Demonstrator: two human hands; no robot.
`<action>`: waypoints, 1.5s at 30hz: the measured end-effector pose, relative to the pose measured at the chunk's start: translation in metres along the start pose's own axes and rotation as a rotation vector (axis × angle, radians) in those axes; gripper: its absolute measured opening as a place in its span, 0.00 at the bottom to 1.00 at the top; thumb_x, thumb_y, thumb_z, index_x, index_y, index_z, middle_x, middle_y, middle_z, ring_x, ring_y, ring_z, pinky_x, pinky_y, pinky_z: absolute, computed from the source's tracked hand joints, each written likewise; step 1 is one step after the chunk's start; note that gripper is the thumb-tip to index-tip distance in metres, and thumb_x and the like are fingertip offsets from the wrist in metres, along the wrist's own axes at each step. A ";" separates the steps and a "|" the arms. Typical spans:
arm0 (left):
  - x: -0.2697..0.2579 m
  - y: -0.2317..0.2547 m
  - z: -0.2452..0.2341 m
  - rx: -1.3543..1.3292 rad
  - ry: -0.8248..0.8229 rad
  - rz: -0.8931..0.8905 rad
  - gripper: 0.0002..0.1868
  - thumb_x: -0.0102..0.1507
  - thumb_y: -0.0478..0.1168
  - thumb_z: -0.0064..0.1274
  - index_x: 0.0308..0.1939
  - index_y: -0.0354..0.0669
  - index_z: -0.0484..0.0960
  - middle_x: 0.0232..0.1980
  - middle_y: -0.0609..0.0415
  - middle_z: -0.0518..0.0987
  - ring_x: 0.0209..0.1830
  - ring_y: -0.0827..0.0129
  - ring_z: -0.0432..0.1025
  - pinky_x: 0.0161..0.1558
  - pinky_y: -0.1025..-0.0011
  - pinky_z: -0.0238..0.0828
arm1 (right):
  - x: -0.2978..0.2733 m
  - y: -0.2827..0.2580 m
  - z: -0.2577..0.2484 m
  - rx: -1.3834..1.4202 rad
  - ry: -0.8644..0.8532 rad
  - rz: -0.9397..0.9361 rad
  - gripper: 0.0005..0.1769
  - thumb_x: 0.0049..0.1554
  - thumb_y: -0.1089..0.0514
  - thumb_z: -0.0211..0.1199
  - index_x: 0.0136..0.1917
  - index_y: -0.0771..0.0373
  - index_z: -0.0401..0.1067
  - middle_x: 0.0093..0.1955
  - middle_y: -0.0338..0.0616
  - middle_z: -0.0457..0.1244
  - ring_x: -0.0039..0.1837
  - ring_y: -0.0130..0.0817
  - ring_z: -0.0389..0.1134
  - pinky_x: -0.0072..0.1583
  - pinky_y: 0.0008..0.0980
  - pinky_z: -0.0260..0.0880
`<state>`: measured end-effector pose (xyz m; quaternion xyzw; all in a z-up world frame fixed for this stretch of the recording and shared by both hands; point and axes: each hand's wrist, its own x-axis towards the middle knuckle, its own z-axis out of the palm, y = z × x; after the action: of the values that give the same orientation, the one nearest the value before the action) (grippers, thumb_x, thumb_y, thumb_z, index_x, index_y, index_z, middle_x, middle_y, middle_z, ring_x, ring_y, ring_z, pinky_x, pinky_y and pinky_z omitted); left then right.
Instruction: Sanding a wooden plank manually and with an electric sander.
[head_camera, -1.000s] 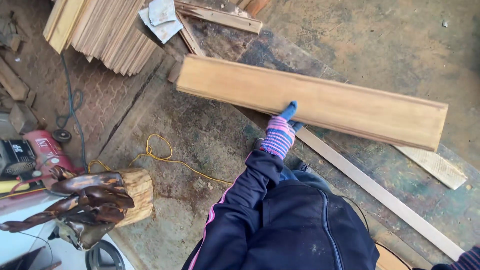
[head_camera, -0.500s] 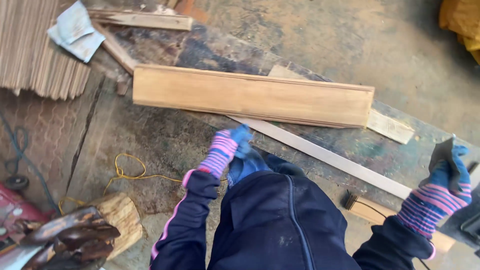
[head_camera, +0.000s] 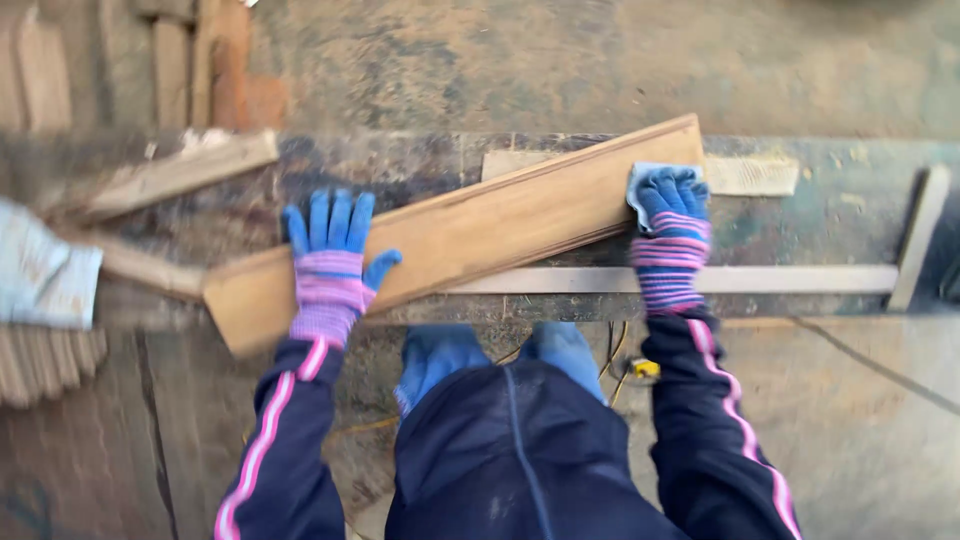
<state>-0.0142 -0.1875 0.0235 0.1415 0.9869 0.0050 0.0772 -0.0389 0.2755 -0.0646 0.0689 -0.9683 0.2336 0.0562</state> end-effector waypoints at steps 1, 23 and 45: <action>0.001 0.001 -0.002 0.008 -0.006 -0.027 0.51 0.61 0.71 0.51 0.79 0.46 0.61 0.77 0.39 0.62 0.79 0.39 0.51 0.75 0.30 0.34 | -0.007 -0.005 0.016 -0.062 0.028 0.061 0.26 0.48 0.63 0.61 0.61 0.62 0.77 0.66 0.56 0.68 0.71 0.57 0.65 0.76 0.50 0.58; 0.008 0.001 -0.015 0.010 -0.125 -0.034 0.51 0.61 0.70 0.50 0.80 0.43 0.60 0.78 0.37 0.59 0.81 0.38 0.48 0.77 0.30 0.33 | -0.008 -0.197 0.024 -0.165 0.011 0.211 0.24 0.58 0.58 0.58 0.67 0.69 0.69 0.64 0.60 0.62 0.71 0.61 0.63 0.74 0.58 0.61; 0.009 0.006 -0.017 0.026 -0.146 -0.066 0.50 0.61 0.68 0.51 0.79 0.43 0.61 0.77 0.38 0.62 0.80 0.39 0.50 0.77 0.33 0.36 | 0.023 -0.063 0.004 -0.144 -0.296 0.159 0.09 0.57 0.53 0.57 0.43 0.58 0.74 0.41 0.50 0.65 0.47 0.50 0.67 0.49 0.50 0.67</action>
<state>-0.0240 -0.1793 0.0395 0.1097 0.9828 -0.0209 0.1471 -0.0523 0.2157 -0.0374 0.0215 -0.9826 0.1547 -0.1007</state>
